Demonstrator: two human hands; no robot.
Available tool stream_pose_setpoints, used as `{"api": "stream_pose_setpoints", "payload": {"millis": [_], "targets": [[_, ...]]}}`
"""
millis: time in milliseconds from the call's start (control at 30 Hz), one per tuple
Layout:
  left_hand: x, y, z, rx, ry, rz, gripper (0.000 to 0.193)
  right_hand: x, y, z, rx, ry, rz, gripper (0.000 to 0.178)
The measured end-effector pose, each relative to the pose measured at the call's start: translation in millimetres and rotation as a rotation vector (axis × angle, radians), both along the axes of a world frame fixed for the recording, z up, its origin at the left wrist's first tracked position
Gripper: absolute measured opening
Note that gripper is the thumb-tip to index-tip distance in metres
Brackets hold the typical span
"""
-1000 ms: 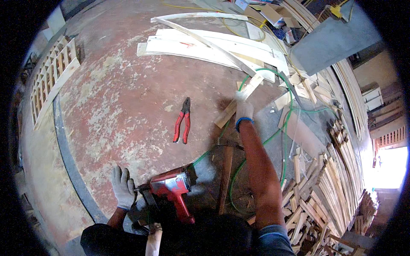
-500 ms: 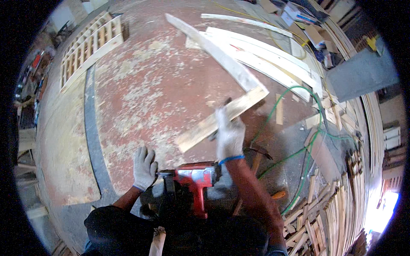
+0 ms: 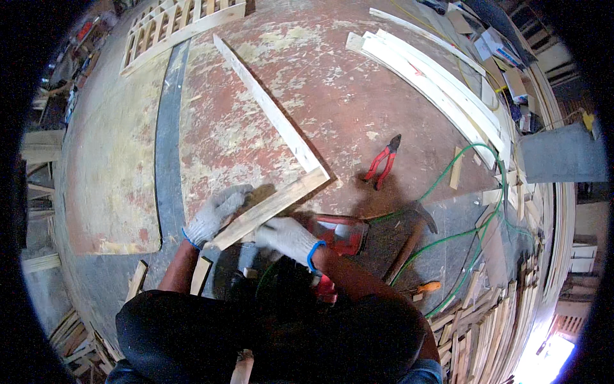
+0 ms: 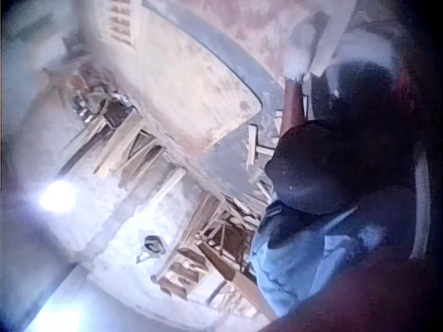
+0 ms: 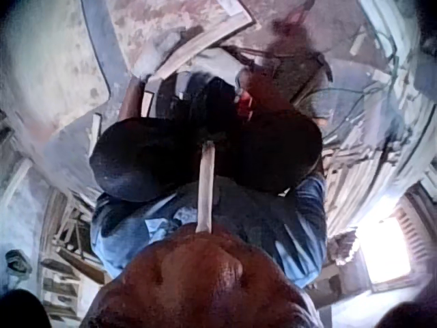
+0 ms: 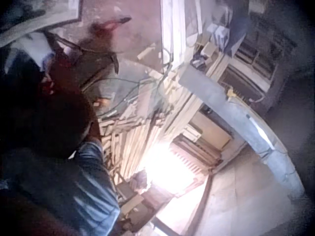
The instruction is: The person assembles a wooden slatted structure by placing small wooden pieces between two long side rails and securing them with a pneumatic nail gun. The person repeatedly picks up pieces, aligns them, and nails them into place.
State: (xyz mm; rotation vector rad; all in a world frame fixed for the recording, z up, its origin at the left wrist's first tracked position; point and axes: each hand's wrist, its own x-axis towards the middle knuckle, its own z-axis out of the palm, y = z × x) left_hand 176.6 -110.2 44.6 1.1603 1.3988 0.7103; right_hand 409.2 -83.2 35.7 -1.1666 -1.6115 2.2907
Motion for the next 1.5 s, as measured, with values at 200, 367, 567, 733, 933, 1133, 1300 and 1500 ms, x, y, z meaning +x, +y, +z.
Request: {"api": "stream_pose_setpoints", "payload": {"millis": [200,367,567,733,933,1133,1300,1500], "targets": [[-9,-10,-22,0.005,0.477,-0.246,0.053,80,-1,-5,0.13,-0.255,0.013,0.029],[0,1,-4,-0.055,0.351,-0.223,0.053,169,-44,-15,0.127,-0.712,-0.276,0.034],[51,11,7,0.109,0.602,-0.383,0.065,156,-104,-81,0.036,-0.493,-0.469,0.031],[74,7,-36,0.223,0.708,-0.31,0.07,115,-82,-73,-0.544,-0.03,-0.834,0.02],[45,-9,-1,0.179,0.655,-0.4,0.061,138,-88,-93,-0.368,0.064,-0.917,0.013],[-66,-81,37,-0.02,0.955,-0.713,0.053,176,-43,-41,-0.286,-0.052,-0.981,0.019],[-171,-190,25,-0.044,1.279,-0.978,0.039,199,-7,-2,-0.141,-0.099,-1.045,0.022],[-261,-337,-44,-0.641,0.91,0.023,0.033,199,36,13,0.061,-0.207,-0.766,0.019]]}}
